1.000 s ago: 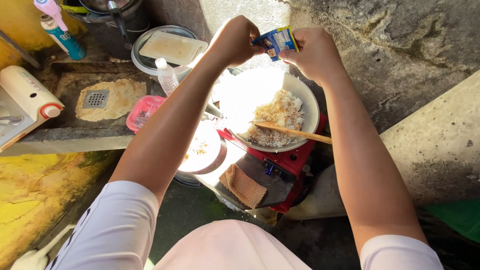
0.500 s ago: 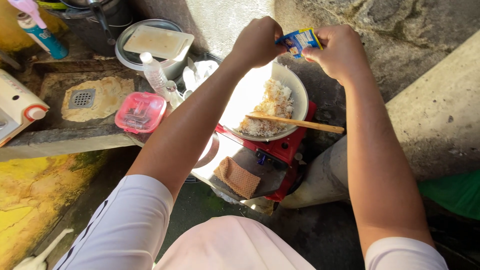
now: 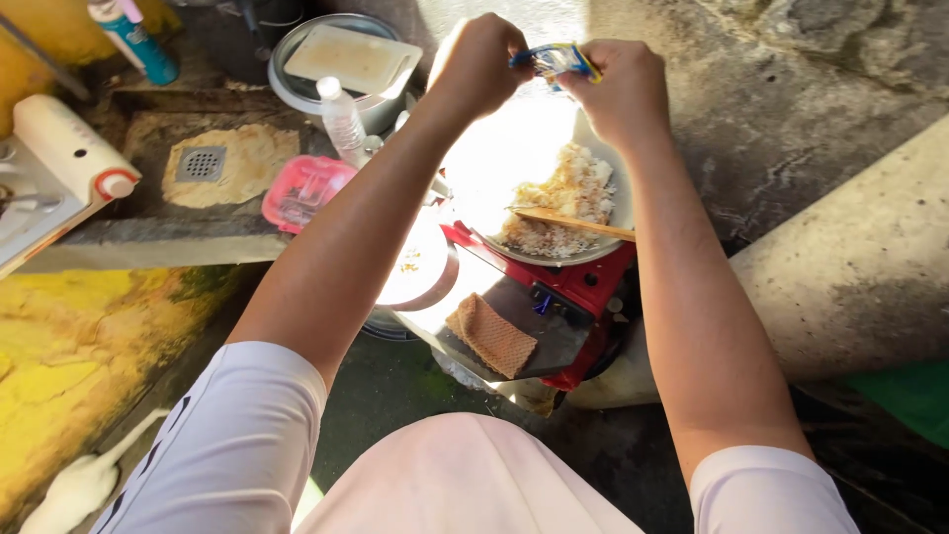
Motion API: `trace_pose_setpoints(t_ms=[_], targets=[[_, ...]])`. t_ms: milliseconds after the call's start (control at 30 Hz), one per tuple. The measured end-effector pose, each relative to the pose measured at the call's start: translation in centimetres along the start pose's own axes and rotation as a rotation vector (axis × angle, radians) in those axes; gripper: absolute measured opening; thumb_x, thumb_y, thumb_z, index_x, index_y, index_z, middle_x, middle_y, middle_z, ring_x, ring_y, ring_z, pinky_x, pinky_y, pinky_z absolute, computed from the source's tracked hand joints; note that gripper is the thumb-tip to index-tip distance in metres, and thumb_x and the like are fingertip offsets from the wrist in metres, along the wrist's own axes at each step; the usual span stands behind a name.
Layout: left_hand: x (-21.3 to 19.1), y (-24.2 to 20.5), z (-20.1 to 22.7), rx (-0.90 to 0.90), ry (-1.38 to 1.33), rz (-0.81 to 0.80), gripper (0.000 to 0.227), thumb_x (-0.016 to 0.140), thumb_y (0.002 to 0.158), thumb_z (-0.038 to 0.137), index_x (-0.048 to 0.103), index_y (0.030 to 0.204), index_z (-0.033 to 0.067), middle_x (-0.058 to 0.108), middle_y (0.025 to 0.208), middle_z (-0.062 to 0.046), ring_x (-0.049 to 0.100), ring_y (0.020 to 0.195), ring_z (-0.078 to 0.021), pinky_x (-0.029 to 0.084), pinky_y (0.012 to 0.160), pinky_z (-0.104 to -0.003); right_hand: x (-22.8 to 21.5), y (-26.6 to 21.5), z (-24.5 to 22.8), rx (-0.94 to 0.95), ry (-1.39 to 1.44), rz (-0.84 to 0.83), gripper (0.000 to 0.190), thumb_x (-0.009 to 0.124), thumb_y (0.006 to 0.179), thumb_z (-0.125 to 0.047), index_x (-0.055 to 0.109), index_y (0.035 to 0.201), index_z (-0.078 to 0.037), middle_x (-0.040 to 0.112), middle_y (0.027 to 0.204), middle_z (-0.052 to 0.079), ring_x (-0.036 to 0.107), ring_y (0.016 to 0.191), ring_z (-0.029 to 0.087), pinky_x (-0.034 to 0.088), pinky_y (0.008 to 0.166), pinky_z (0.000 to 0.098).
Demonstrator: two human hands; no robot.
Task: The recorder is cooking fried rice in a pan on a portable stove, adding seasonings.
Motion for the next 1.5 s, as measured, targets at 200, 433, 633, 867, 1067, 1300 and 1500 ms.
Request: trace_pose_setpoints(t_ms=[200,433,633,867,1067,1300,1500], targets=[[4.6,-2.3,-6.1,-0.176,-0.373,0.047,0.036,0.087,0.081,0.017,0.064,0.101,-0.0023,0.072,0.092,-0.013,0.072,0.087,-0.0203,0.059,0.074,-0.031,0.1,-0.8,-1.6,0.051,0.05,-0.036,0.014,0.079,0.096,-0.017,0.08,0.1,-0.004,0.076,0.087,0.008,0.071,0.073,0.013,0.052,0.061,0.0322],[-2.5,-4.8,5.1,-0.198,-0.431,0.01,0.016,0.079,0.086,0.018,0.076,0.096,0.0064,0.08,0.092,-0.007,0.078,0.075,-0.0156,0.063,0.069,-0.029,4.7,-7.5,-1.5,0.691,1.462,0.127,0.033,0.063,0.093,0.002,0.058,0.125,0.007,0.072,0.113,0.018,0.078,0.093,0.021,0.061,0.087,0.0284],[-6.5,-9.7,7.7,-0.244,-0.387,0.009,0.014,0.079,0.088,0.02,0.074,0.091,0.0062,0.078,0.086,-0.007,0.077,0.077,-0.0146,0.062,0.069,-0.028,7.4,-13.1,-2.9,0.714,1.762,0.0,0.025,0.062,0.099,-0.004,0.059,0.123,0.001,0.071,0.112,0.011,0.073,0.101,0.019,0.062,0.094,0.0311],[-10.9,-16.5,3.8,-0.392,-0.531,-0.173,0.018,0.08,0.088,0.022,0.072,0.091,0.006,0.077,0.085,-0.005,0.074,0.076,-0.0108,0.058,0.068,-0.028,10.0,-15.3,-7.1,0.602,1.409,0.003,0.015,0.065,0.098,-0.006,0.067,0.112,0.0,0.075,0.104,0.007,0.073,0.094,0.014,0.062,0.091,0.0301],[-14.0,-21.8,-1.5,-0.502,-0.209,-0.2,0.025,0.084,0.079,0.018,0.076,0.1,0.0061,0.073,0.083,-0.009,0.068,0.069,-0.0163,0.055,0.066,-0.03,12.8,-15.2,-12.2,0.186,0.26,-0.024,0.013,0.07,0.096,-0.013,0.072,0.108,-0.007,0.073,0.083,0.011,0.071,0.07,0.026,0.058,0.062,0.0375],[-12.2,-25.8,-6.7,-0.53,-0.19,-0.211,0.019,0.083,0.077,0.012,0.079,0.094,0.0065,0.074,0.082,-0.011,0.073,0.071,-0.0202,0.056,0.069,-0.031,26.1,-17.4,-4.3,0.029,0.009,-0.106,0.009,0.062,0.072,0.007,0.061,0.065,0.001,0.065,0.072,0.021,0.066,0.069,0.037,0.054,0.064,0.0444],[-11.1,-26.3,-8.7,-0.472,-0.187,-0.204,0.018,0.084,0.077,0.01,0.079,0.094,0.0056,0.075,0.081,-0.011,0.073,0.071,-0.0176,0.056,0.069,-0.031,29.2,-17.4,-2.6,-0.116,-0.312,-0.394,0.015,0.066,0.076,0.004,0.063,0.062,0.001,0.069,0.064,0.014,0.067,0.062,0.03,0.054,0.063,0.0415]])
Point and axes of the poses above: each hand's wrist, its own y-axis towards the middle knuckle, its own x-axis out of the palm, z = x × y, the point moved 3 cm from there along y, towards the middle knuckle
